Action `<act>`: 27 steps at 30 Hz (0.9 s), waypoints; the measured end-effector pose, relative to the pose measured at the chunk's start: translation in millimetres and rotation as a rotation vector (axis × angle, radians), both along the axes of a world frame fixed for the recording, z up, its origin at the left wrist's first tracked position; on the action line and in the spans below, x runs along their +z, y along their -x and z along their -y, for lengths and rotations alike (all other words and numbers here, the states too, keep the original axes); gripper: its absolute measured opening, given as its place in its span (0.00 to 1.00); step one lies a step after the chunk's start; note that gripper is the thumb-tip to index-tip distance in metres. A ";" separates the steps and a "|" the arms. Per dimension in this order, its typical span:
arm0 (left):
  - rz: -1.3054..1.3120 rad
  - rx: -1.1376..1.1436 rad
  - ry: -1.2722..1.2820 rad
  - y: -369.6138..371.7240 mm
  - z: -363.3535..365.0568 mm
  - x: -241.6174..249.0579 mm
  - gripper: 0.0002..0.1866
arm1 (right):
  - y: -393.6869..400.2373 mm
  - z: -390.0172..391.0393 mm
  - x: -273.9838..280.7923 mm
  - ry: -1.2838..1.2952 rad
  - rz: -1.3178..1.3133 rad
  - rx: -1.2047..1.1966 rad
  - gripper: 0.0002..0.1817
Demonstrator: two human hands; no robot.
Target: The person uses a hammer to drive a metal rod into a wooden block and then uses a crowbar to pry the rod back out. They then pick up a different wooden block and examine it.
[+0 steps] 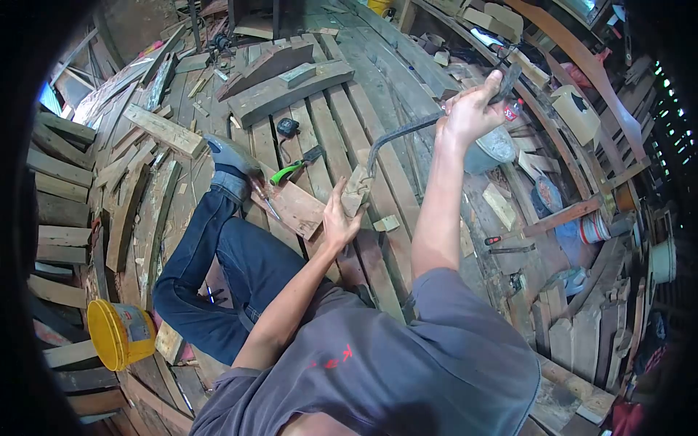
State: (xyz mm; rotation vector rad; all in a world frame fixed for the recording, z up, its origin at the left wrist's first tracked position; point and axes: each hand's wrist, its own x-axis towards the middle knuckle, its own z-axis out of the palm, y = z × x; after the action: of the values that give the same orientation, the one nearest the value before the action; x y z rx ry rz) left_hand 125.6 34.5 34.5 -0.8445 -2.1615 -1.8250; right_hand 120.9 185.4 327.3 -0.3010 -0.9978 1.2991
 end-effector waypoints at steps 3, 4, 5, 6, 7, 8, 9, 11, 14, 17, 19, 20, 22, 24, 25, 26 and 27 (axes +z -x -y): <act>-0.038 0.000 -0.003 1.5 3.1 3.5 0.41 | 3.3 4.5 3.7 -0.035 0.069 0.030 0.28; -0.021 -0.014 -0.005 0.9 3.5 5.3 0.41 | 4.4 5.0 3.8 -0.041 0.062 0.050 0.27; -0.004 -0.028 -0.007 0.6 3.8 6.8 0.41 | 5.1 4.9 2.7 -0.047 0.055 0.068 0.26; -0.006 -0.018 -0.005 1.3 3.9 7.4 0.41 | 5.5 5.2 3.0 -0.053 0.049 0.087 0.26; -0.006 -0.010 -0.002 1.7 4.5 7.8 0.42 | 6.3 6.7 3.4 -0.060 0.057 0.096 0.26; -0.007 -0.002 0.003 2.1 6.0 8.7 0.42 | 7.3 8.7 3.9 -0.068 0.062 0.109 0.26; 0.032 -0.065 0.008 3.3 8.8 9.3 0.43 | 8.7 10.6 4.4 -0.074 0.066 0.120 0.26; 0.113 -0.194 0.020 6.5 17.7 9.4 0.45 | 11.6 14.2 6.3 -0.070 0.077 0.140 0.26; 0.138 -0.523 -0.165 31.2 28.1 -6.1 0.48 | 11.8 14.5 5.9 -0.074 0.105 0.187 0.26; 0.626 -0.733 -0.368 54.9 17.2 -16.3 0.44 | 8.6 20.0 8.6 -0.054 0.157 0.271 0.26; 0.770 -0.779 -0.313 66.8 2.4 -23.5 0.40 | 6.4 28.6 8.5 -0.056 0.209 0.344 0.27; 0.806 -0.795 -0.243 66.6 -5.3 -25.5 0.40 | 6.8 33.3 7.7 -0.058 0.236 0.382 0.27; 0.875 -0.832 -0.105 61.4 -22.4 -30.0 0.40 | 8.8 40.5 3.7 -0.048 0.297 0.416 0.27; 0.644 -0.725 0.098 50.9 -40.9 -60.7 0.33 | 7.8 46.0 -2.8 -0.068 0.355 0.451 0.27; 0.586 -0.742 0.167 46.6 -47.4 -70.7 0.34 | 7.6 45.0 -7.1 -0.087 0.380 0.449 0.27; 0.527 -0.760 0.237 39.9 -45.9 -59.3 0.35 | 6.2 43.9 -9.5 -0.082 0.388 0.438 0.27; 0.495 -0.738 0.302 32.8 -41.5 -41.3 0.35 | 4.0 43.6 -11.2 -0.074 0.396 0.426 0.27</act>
State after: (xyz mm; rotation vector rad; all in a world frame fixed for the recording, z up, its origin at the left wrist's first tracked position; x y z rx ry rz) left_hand 92.8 76.0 -6.9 -1.5658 -2.7205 -2.2404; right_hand 117.0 141.8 316.1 -0.3060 -1.5013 1.6172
